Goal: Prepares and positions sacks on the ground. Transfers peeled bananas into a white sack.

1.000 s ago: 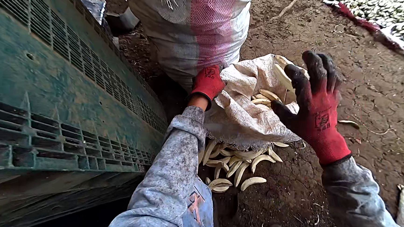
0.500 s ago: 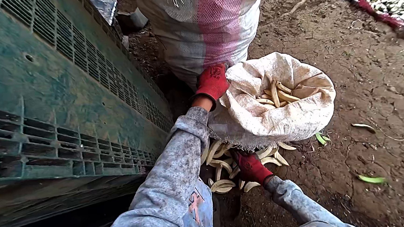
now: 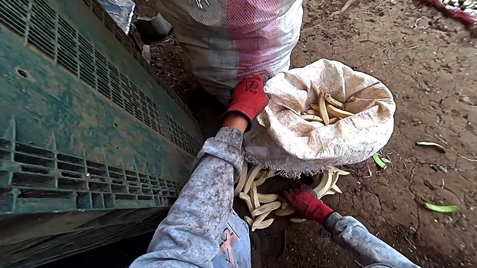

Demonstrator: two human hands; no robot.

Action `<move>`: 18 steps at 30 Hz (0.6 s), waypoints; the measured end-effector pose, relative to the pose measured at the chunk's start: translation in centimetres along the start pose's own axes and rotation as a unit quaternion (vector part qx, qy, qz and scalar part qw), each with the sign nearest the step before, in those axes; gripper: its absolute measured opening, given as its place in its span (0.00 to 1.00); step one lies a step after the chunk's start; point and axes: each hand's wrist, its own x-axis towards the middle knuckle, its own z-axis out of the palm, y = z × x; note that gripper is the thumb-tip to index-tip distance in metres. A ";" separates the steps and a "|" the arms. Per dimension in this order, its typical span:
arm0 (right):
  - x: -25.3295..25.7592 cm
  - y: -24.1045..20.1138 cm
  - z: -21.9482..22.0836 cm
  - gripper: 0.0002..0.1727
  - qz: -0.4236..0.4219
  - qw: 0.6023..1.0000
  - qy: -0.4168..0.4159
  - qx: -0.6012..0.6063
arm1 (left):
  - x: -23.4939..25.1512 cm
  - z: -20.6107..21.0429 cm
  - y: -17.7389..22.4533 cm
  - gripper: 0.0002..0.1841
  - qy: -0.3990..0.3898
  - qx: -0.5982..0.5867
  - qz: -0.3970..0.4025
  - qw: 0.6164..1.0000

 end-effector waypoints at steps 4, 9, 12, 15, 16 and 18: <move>-3.1 -1.4 -2.8 0.48 0.055 0.996 0.047 0.060 | 0.0 0.0 -0.1 0.31 -0.002 -0.002 -0.002 1.000; -9.3 -3.5 -12.6 0.41 -0.096 0.818 0.528 0.206 | 0.1 0.2 -0.7 0.31 0.003 -0.028 -0.002 1.000; -13.7 -2.5 -21.5 0.42 -0.164 0.687 0.684 0.183 | -0.4 -0.2 -0.4 0.31 -0.007 -0.026 0.011 1.000; -14.0 1.0 -27.3 0.49 0.024 0.660 0.748 0.061 | -0.7 -0.3 -0.6 0.31 -0.004 -0.040 0.011 0.999; -13.9 1.4 -28.0 0.51 0.115 0.717 0.687 0.021 | -0.9 -0.4 -0.7 0.32 -0.001 -0.045 0.008 0.999; -12.8 0.5 -26.9 0.57 0.150 0.795 0.587 -0.041 | -1.0 -0.6 -1.0 0.31 0.003 -0.052 0.001 0.999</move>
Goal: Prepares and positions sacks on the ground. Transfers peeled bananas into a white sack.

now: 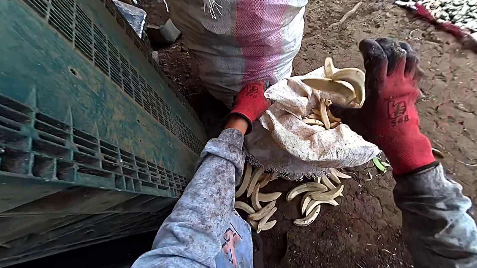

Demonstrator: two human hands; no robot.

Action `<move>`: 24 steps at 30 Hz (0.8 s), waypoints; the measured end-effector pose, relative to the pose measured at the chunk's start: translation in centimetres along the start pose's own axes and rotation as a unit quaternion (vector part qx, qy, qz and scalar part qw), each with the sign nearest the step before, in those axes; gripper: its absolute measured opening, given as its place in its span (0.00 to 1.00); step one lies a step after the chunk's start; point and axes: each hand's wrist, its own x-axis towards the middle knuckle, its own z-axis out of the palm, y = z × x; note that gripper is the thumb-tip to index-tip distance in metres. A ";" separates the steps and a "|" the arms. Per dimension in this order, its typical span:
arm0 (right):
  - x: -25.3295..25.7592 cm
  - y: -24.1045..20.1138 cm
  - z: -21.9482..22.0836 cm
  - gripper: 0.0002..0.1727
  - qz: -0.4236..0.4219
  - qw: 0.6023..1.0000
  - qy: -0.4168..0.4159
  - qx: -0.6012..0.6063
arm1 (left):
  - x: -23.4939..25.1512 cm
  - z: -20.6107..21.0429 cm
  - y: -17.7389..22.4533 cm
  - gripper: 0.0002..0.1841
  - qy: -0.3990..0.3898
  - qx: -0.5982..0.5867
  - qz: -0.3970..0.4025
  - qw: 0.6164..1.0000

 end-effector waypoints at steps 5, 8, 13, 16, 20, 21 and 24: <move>-9.7 -6.7 11.4 0.20 -0.325 0.917 -0.182 0.144 | 0.0 -0.2 0.2 0.30 -0.003 0.014 0.011 1.000; -13.2 -9.1 19.1 0.29 -0.296 0.855 -0.401 0.145 | -0.1 -0.4 1.3 0.31 -0.015 0.017 0.044 0.999; -14.1 -10.2 26.3 0.28 -0.169 0.857 -0.470 0.127 | -0.5 -0.5 2.0 0.32 -0.056 0.051 0.086 0.993; -13.0 -9.4 27.8 0.27 -0.159 0.849 -0.475 0.168 | -0.2 -0.3 1.5 0.31 -0.061 0.051 0.078 0.994; -14.1 -9.1 27.4 0.39 -0.184 0.824 -0.514 0.153 | 0.2 -0.2 0.6 0.30 -0.061 0.048 0.075 0.994; -14.6 -8.9 26.4 0.40 -0.186 0.816 -0.526 0.151 | 0.3 -0.2 0.5 0.30 -0.065 0.049 0.073 0.994; -15.6 -8.0 22.3 0.38 -0.171 0.792 -0.571 0.129 | 0.6 -0.2 0.3 0.30 -0.075 0.044 0.066 0.994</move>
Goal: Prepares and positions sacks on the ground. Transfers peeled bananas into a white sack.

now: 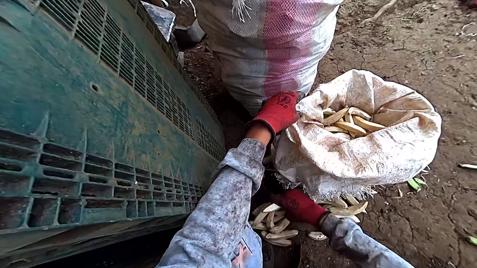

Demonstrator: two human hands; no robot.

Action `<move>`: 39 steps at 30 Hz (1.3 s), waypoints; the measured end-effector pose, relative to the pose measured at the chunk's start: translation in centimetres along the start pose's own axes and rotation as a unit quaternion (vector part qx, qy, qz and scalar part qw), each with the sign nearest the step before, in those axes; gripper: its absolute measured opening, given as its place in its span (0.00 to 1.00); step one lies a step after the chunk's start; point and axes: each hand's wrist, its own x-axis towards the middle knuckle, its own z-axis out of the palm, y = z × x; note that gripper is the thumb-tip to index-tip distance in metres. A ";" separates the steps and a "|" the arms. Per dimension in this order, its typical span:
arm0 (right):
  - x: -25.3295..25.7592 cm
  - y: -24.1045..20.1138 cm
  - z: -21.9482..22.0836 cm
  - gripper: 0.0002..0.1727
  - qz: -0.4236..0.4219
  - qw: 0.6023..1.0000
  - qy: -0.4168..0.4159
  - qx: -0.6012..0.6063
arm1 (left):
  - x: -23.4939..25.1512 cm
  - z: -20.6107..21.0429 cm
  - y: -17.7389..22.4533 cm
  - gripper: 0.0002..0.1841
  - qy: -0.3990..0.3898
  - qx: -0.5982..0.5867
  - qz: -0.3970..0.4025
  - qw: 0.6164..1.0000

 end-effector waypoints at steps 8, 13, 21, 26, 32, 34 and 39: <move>-13.4 -2.3 -10.0 0.38 -0.027 0.867 0.371 0.333 | 0.0 -0.3 -0.2 0.32 0.027 -0.073 -0.024 0.997; -18.3 0.6 -19.7 0.23 -0.189 0.649 0.590 0.442 | -0.6 -0.3 -0.2 0.35 -0.011 -0.036 -0.025 0.999; -15.6 8.4 -17.6 0.56 0.163 0.794 0.563 0.159 | 0.2 0.5 -1.7 0.21 0.130 -0.376 -0.078 0.914; -15.0 1.3 -14.5 0.24 -0.054 0.778 0.621 -0.071 | 2.2 1.1 -2.5 0.21 0.214 -0.387 -0.095 0.892; -2.0 -4.1 -8.4 0.15 -0.136 0.988 0.070 -0.030 | 0.9 -1.7 2.1 0.17 0.201 -0.356 0.031 0.912; 0.7 -4.8 -7.4 0.19 -0.062 0.992 0.095 0.055 | -0.2 -2.7 3.0 0.18 0.168 -0.273 0.022 0.947; 3.3 -8.3 -6.8 0.26 0.144 0.925 0.135 0.325 | -0.5 -2.4 2.4 0.29 0.107 -0.116 -0.045 0.986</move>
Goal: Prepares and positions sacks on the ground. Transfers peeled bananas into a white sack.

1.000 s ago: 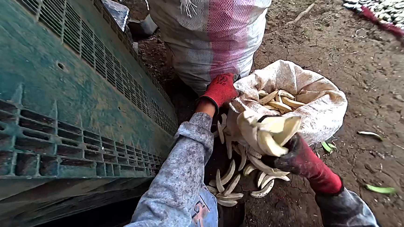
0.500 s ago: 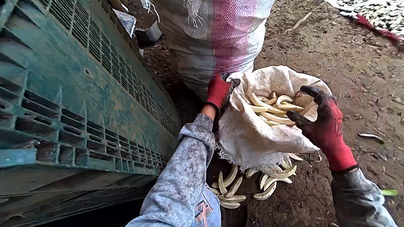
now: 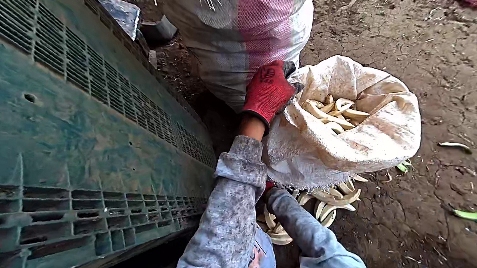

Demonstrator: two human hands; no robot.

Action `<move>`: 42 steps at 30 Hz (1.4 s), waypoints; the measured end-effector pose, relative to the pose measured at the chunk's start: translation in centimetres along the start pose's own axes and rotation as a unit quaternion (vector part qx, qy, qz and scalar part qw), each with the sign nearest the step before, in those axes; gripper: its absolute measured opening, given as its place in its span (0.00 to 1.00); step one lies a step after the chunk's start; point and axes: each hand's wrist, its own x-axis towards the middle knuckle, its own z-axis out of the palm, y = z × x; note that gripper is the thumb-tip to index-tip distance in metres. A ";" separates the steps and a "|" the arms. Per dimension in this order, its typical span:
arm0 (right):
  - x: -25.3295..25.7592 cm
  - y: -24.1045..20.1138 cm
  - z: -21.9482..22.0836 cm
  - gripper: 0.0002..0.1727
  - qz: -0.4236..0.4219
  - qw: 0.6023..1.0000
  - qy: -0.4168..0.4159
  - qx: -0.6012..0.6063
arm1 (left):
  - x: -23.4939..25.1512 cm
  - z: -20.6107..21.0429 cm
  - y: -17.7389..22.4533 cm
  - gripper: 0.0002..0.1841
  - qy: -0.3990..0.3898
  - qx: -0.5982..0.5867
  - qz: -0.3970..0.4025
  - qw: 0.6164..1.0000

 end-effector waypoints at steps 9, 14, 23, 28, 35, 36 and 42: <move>-3.9 2.8 -6.2 0.14 -0.212 0.965 0.150 -0.030 | 1.4 0.5 -4.5 0.30 0.050 -0.085 -0.063 0.993; -14.9 0.9 -16.0 0.18 -0.352 0.815 0.457 -0.054 | 1.1 0.3 -4.7 0.31 0.046 -0.084 -0.059 0.994; -12.3 0.6 -10.5 0.14 -0.215 0.965 0.005 -0.150 | 1.3 0.7 -4.9 0.27 0.066 -0.085 -0.059 0.992; -5.4 8.7 5.7 0.51 -0.098 0.921 -0.182 -0.331 | 1.4 1.4 -4.8 0.29 0.081 -0.070 -0.059 0.992; -4.7 12.0 9.8 0.30 -0.121 0.939 -0.154 -0.282 | 1.1 2.1 -5.6 0.31 0.084 -0.060 -0.034 0.994; -4.2 11.5 9.9 0.30 -0.115 0.939 -0.160 -0.282 | 1.0 2.1 -5.7 0.31 0.082 -0.062 -0.035 0.994; -3.6 13.3 8.5 0.24 -0.138 0.935 -0.163 -0.283 | 0.5 2.0 -5.6 0.31 0.071 -0.047 -0.040 0.996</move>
